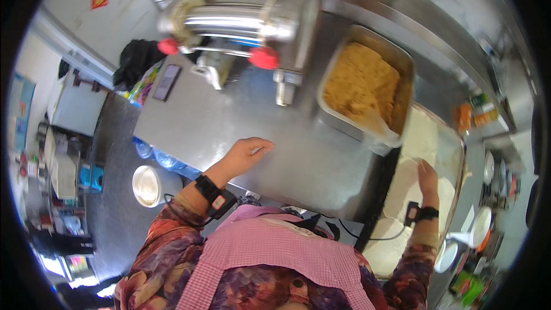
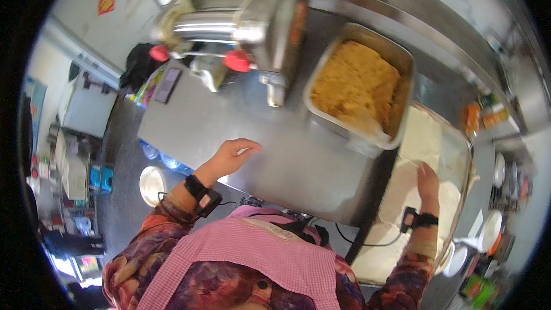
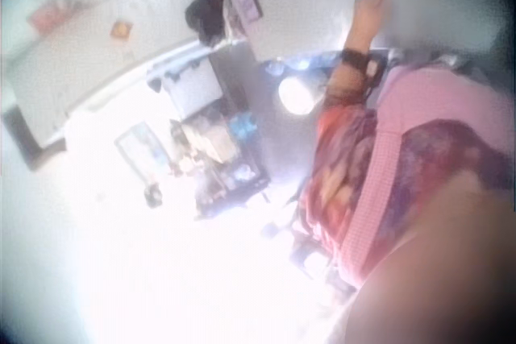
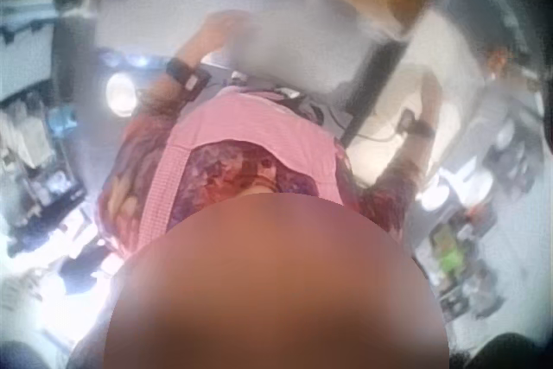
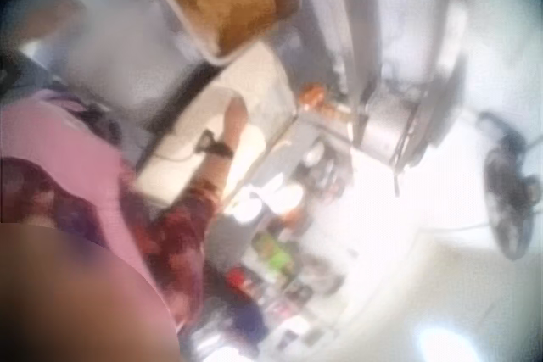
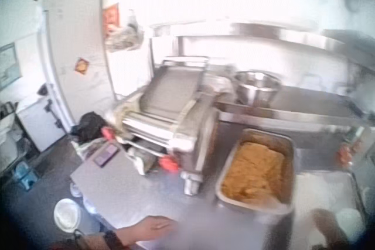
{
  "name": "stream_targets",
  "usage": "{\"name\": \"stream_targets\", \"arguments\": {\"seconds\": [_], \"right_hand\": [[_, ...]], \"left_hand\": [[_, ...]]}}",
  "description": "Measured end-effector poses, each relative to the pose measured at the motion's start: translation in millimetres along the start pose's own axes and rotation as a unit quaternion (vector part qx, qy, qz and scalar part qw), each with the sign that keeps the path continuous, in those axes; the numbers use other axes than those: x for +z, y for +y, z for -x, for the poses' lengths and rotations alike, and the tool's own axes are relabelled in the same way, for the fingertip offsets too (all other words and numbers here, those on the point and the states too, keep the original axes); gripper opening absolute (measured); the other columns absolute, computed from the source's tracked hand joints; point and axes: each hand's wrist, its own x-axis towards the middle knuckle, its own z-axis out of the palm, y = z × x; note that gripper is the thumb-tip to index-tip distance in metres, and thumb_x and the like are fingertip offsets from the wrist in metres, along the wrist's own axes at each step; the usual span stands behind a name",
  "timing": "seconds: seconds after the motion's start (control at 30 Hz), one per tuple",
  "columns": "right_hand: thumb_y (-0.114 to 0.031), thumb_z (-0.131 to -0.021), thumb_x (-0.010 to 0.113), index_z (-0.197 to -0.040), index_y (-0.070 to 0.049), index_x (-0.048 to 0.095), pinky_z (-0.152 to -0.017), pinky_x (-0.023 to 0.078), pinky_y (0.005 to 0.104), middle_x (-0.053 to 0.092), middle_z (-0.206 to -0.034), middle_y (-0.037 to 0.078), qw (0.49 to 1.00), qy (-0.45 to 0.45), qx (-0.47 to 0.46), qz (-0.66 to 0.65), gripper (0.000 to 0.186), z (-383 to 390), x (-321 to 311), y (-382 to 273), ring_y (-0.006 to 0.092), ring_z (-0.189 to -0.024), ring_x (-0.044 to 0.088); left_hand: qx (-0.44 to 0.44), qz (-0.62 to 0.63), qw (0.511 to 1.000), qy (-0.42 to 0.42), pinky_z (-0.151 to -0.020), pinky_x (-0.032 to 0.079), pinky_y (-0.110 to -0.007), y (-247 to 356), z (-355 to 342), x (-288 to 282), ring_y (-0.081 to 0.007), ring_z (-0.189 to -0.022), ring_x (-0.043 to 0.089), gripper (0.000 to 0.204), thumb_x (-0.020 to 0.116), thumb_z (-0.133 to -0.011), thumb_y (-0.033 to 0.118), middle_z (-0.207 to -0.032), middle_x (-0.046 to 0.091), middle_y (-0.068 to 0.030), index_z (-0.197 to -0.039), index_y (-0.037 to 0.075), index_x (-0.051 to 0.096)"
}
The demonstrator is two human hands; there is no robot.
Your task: The person prepares pizza by rolling out dough, spreading a filling, and baking it in an oven. They also handle dough pieces and use a dough sheeter to flatten the dough before placing it on a tray.
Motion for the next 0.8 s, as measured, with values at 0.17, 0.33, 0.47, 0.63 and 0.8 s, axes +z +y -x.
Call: {"name": "stream_targets", "arguments": {"seconds": [0.17,0.33,0.47,0.63,0.8], "right_hand": [[-0.024,-0.094,0.052,-0.125,0.002,0.055,-0.1,0.04,0.0348,0.059,-0.123,0.02,0.974,0.088,0.072,-0.194,0.04,23,-17,-35,0.0296,-0.117,0.055],[-0.015,-0.093,0.054,-0.124,0.002,0.056,-0.1,0.039,0.0348,0.06,-0.122,0.017,0.972,0.132,0.021,-0.195,0.035,100,-41,-114,0.0266,-0.115,0.055],[-0.012,-0.091,0.055,-0.123,0.002,0.056,-0.1,0.039,0.035,0.06,-0.122,0.016,0.972,0.197,0.022,-0.129,0.034,161,-65,-196,0.0258,-0.115,0.055],[-0.009,-0.091,0.054,-0.123,0.001,0.056,-0.1,0.038,0.0348,0.06,-0.122,0.015,0.972,0.2,0.066,-0.104,0.034,217,-62,-263,0.0247,-0.115,0.055],[-0.004,-0.089,0.054,-0.123,0.004,0.055,-0.1,0.038,0.0344,0.059,-0.122,0.015,0.967,0.197,0.103,-0.123,0.034,260,-47,-301,0.0254,-0.116,0.054]], "left_hand": [[-0.052,-0.073,0.991,0.1,-0.086,0.05,-0.033,-40,41,-69,-0.0267,-0.095,0.065,0.02,0.057,-0.087,0.007,-0.102,0.067,-0.0136,-0.105,0.003,0.066],[-0.117,-0.137,0.962,0.206,-0.088,0.05,-0.036,-122,66,-172,-0.0302,-0.097,0.064,0.025,0.057,-0.083,0.009,-0.105,0.066,-0.0149,-0.107,0.004,0.064],[-0.222,-0.21,0.915,0.265,-0.099,0.042,-0.041,-179,85,-258,-0.0331,-0.117,0.052,0.039,0.059,-0.082,0.016,-0.124,0.055,-0.0175,-0.12,0.008,0.057],[-0.211,-0.316,0.881,0.281,-0.105,0.036,-0.042,-217,60,-337,-0.0353,-0.126,0.042,0.049,0.06,-0.08,0.017,-0.132,0.048,-0.018,-0.128,0.008,0.051],[-0.088,-0.319,0.921,0.206,-0.105,0.036,-0.042,-231,-3,-328,-0.0355,-0.123,0.044,0.051,0.058,-0.08,0.013,-0.132,0.048,-0.0169,-0.13,0.008,0.049]]}}
